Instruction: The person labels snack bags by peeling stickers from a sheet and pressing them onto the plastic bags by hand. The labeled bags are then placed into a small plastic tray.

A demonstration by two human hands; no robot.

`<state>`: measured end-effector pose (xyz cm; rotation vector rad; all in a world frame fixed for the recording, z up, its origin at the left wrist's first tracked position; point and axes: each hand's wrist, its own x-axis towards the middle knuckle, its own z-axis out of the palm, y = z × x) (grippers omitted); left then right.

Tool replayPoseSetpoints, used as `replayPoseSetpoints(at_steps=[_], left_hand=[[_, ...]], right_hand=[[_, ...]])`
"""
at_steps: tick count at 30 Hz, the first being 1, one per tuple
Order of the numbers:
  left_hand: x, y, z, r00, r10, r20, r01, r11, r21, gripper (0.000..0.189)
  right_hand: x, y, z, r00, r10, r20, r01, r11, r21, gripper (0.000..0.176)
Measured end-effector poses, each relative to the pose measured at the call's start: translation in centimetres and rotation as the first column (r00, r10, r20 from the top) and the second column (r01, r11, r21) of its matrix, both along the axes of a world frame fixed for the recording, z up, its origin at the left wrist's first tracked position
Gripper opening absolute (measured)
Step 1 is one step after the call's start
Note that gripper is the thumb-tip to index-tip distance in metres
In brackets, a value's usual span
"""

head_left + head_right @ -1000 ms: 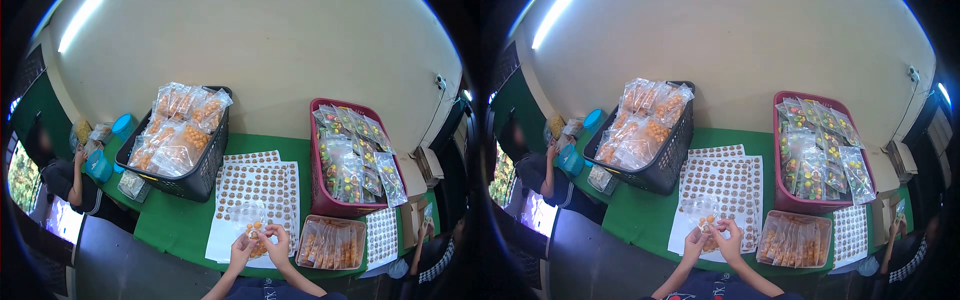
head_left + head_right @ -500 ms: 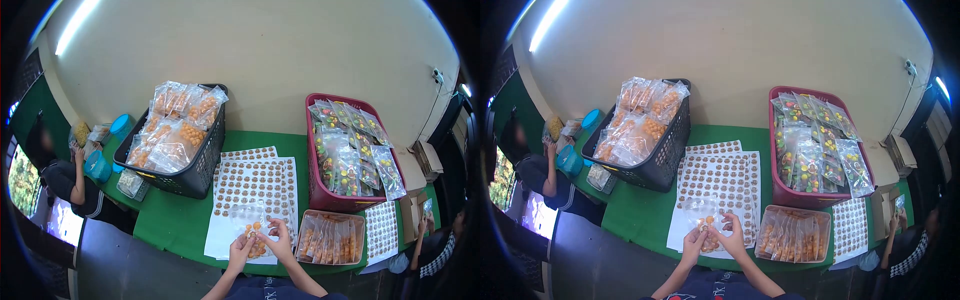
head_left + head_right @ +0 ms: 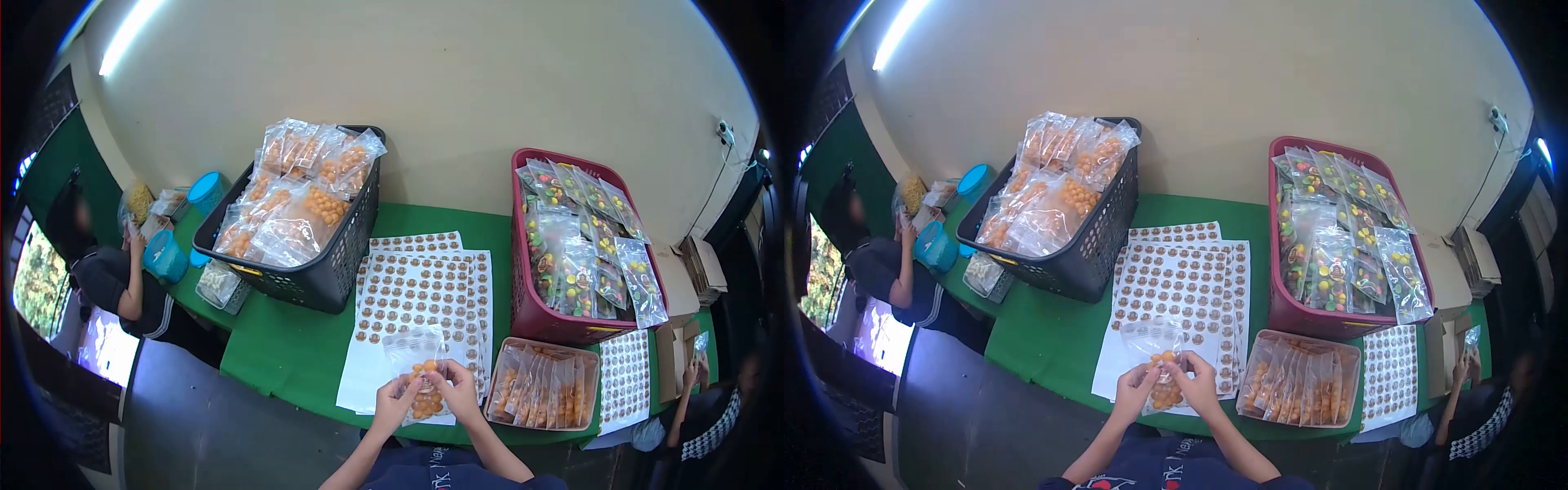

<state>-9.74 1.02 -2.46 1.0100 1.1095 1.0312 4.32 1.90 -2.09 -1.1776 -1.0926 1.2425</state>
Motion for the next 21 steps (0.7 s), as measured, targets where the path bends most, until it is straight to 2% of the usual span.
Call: replayPoseSetpoints(at_steps=[3, 6, 9, 12, 15, 18, 21], left_hand=[[-0.2, -0.1, -0.4, 0.999, -0.035, -0.032, 0.036, 0.998, 0.043, 0.027], [0.0, -0.1, 0.2, 0.999, -0.007, 0.032, 0.006, 0.999, 0.037, 0.026], [-0.1, 0.4, 0.3, 0.999, 0.018, 0.045, -0.020, 0.999, 0.050, 0.026], [-0.2, 0.7, 0.7, 0.999, -0.028, 0.041, 0.024, 0.995, 0.095, 0.026], [-0.6, 1.2, 0.5, 0.997, -0.079, -0.011, 0.079, 0.987, 0.142, 0.026], [-0.9, 1.7, 0.5, 0.992, -0.124, -0.016, 0.124, 0.978, 0.167, 0.026], [-1.6, 2.1, 0.6, 0.982, -0.182, -0.043, 0.186, 0.969, 0.163, 0.028]], right_hand=[[-0.2, 0.0, 0.5, 0.998, -0.062, -0.020, 0.061, 0.997, -0.049, 0.015], [-0.4, 0.0, 0.9, 0.996, -0.082, -0.042, 0.083, 0.996, 0.017, 0.016], [-0.3, 0.2, 1.1, 0.998, 0.056, 0.036, -0.061, 0.990, 0.125, 0.017], [0.2, 0.2, 0.5, 0.997, 0.064, 0.050, -0.066, 0.997, 0.028, 0.021], [0.1, 0.2, 0.8, 0.989, 0.049, -0.139, -0.052, 0.998, -0.018, 0.022], [0.2, 0.3, 2.0, 0.985, 0.051, -0.166, -0.063, 0.996, -0.065, 0.022], [0.1, 0.5, 1.5, 0.962, 0.100, -0.254, -0.108, 0.994, -0.017, 0.018]])
